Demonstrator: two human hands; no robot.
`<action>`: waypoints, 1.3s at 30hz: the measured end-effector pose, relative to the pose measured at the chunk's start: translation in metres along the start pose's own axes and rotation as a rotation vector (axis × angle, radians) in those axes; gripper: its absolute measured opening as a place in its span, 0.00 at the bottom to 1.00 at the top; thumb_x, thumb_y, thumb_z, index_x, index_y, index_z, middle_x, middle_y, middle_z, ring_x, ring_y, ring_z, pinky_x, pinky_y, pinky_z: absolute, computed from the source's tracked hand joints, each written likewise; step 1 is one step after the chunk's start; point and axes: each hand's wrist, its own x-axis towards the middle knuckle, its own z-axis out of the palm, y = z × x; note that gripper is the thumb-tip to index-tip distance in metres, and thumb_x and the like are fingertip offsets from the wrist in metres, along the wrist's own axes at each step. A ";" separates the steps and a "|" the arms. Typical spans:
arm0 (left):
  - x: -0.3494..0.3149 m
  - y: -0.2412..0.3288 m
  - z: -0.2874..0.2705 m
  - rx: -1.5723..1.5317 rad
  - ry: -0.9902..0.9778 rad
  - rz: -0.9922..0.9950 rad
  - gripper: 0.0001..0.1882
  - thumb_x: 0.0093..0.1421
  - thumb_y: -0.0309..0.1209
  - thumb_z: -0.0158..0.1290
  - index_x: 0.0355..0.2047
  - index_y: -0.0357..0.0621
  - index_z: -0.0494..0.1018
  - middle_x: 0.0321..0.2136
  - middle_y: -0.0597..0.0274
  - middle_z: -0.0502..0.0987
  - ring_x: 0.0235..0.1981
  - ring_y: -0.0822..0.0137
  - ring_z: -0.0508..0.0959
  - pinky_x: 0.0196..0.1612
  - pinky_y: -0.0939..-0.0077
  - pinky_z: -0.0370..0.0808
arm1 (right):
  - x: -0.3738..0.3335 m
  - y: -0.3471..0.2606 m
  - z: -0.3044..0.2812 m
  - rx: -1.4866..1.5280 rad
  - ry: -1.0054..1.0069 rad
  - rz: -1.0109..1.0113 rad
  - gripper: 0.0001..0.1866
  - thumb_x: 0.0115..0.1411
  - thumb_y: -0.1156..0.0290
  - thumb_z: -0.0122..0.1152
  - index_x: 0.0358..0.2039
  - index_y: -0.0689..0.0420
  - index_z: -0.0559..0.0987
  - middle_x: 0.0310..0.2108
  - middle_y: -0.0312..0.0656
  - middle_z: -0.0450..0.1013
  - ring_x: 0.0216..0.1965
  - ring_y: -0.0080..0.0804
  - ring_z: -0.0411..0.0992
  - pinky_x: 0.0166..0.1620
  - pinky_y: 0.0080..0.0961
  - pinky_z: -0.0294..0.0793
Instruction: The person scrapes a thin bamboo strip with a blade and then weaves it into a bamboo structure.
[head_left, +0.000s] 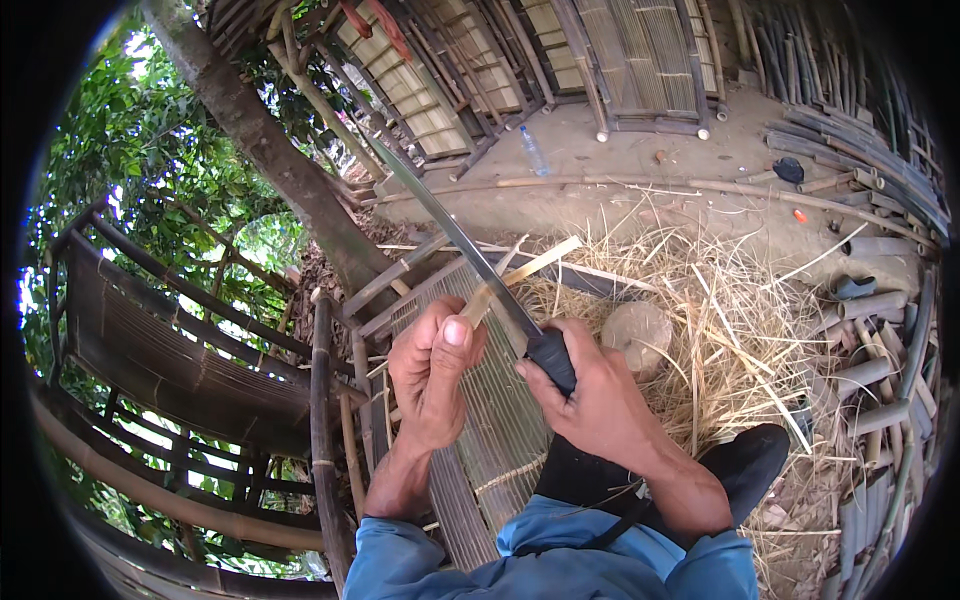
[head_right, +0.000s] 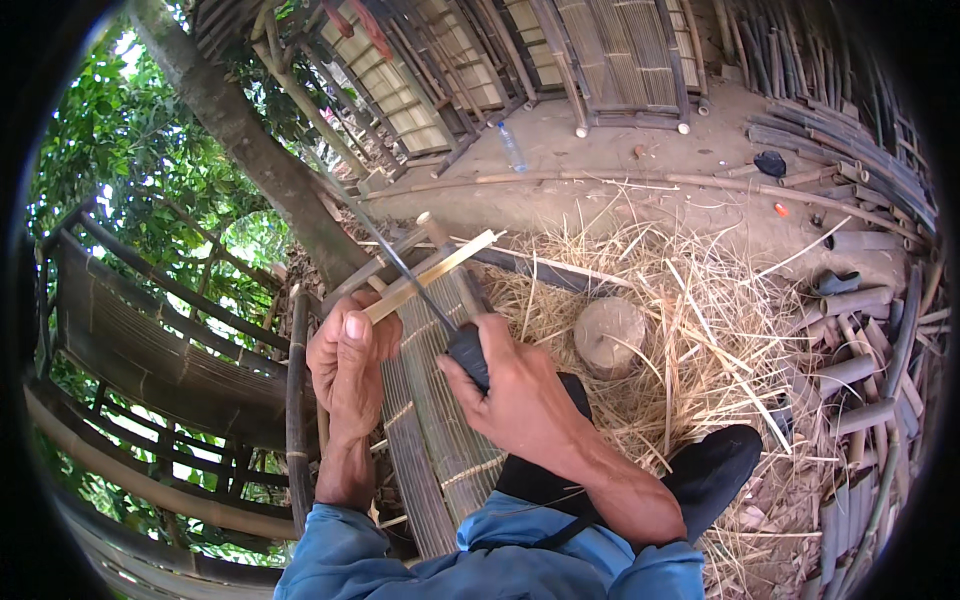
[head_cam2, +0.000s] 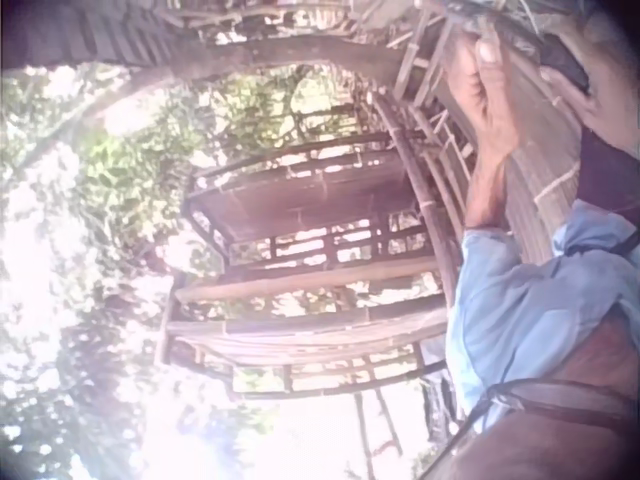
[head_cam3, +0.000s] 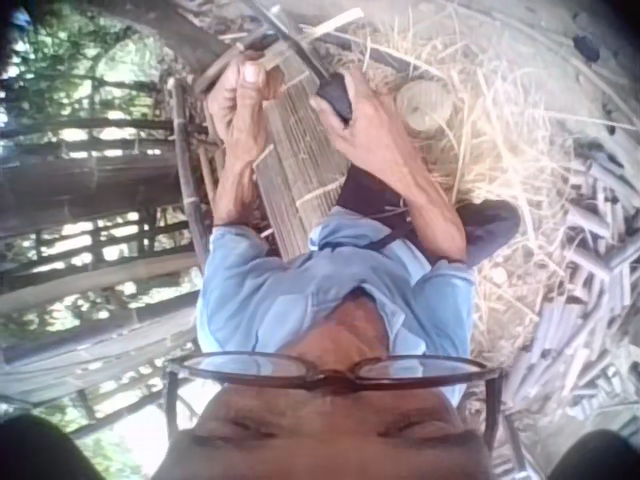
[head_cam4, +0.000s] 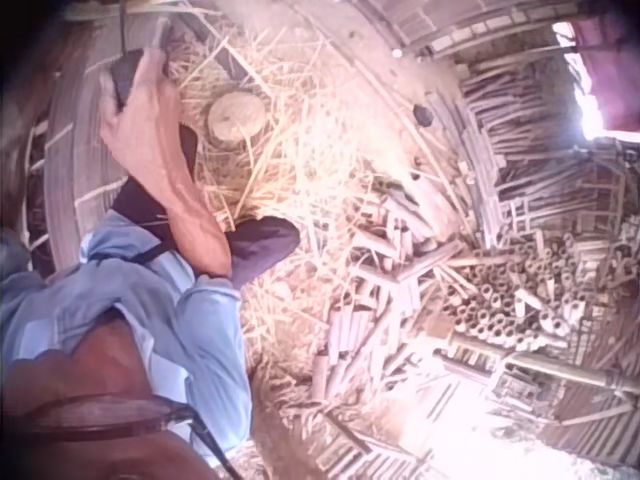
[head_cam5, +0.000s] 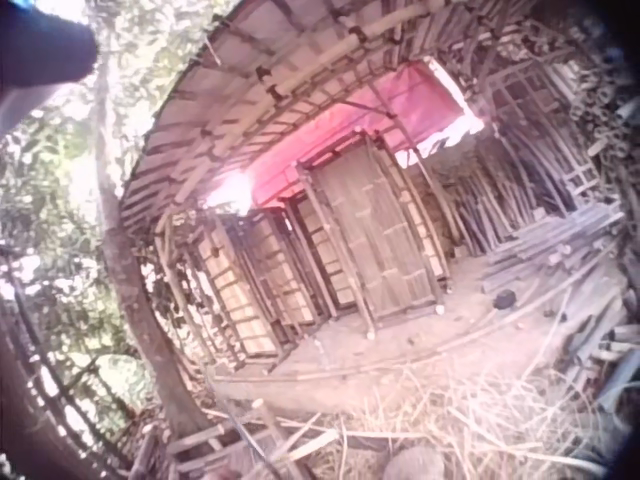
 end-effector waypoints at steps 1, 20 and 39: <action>-0.001 -0.002 0.000 0.009 -0.001 0.010 0.18 0.74 0.36 0.44 0.27 0.39 0.65 0.24 0.67 0.64 0.24 0.78 0.61 0.27 0.79 0.57 | -0.001 -0.006 0.000 -0.003 0.000 0.002 0.21 0.61 0.69 0.67 0.48 0.64 0.68 0.23 0.50 0.75 0.23 0.51 0.79 0.24 0.38 0.76; 0.002 -0.005 0.011 0.068 0.037 0.017 0.20 0.75 0.37 0.43 0.25 0.41 0.62 0.24 0.70 0.60 0.25 0.77 0.58 0.27 0.79 0.55 | -0.009 -0.026 0.009 -0.031 0.307 -0.181 0.23 0.61 0.70 0.65 0.50 0.67 0.65 0.26 0.59 0.75 0.28 0.58 0.79 0.29 0.43 0.78; 0.011 -0.010 0.023 0.134 0.039 -0.063 0.20 0.74 0.41 0.44 0.26 0.41 0.65 0.26 0.69 0.60 0.27 0.74 0.59 0.32 0.75 0.57 | -0.006 0.022 0.025 -0.058 0.170 0.072 0.23 0.61 0.69 0.64 0.49 0.69 0.68 0.25 0.61 0.75 0.27 0.61 0.78 0.31 0.48 0.76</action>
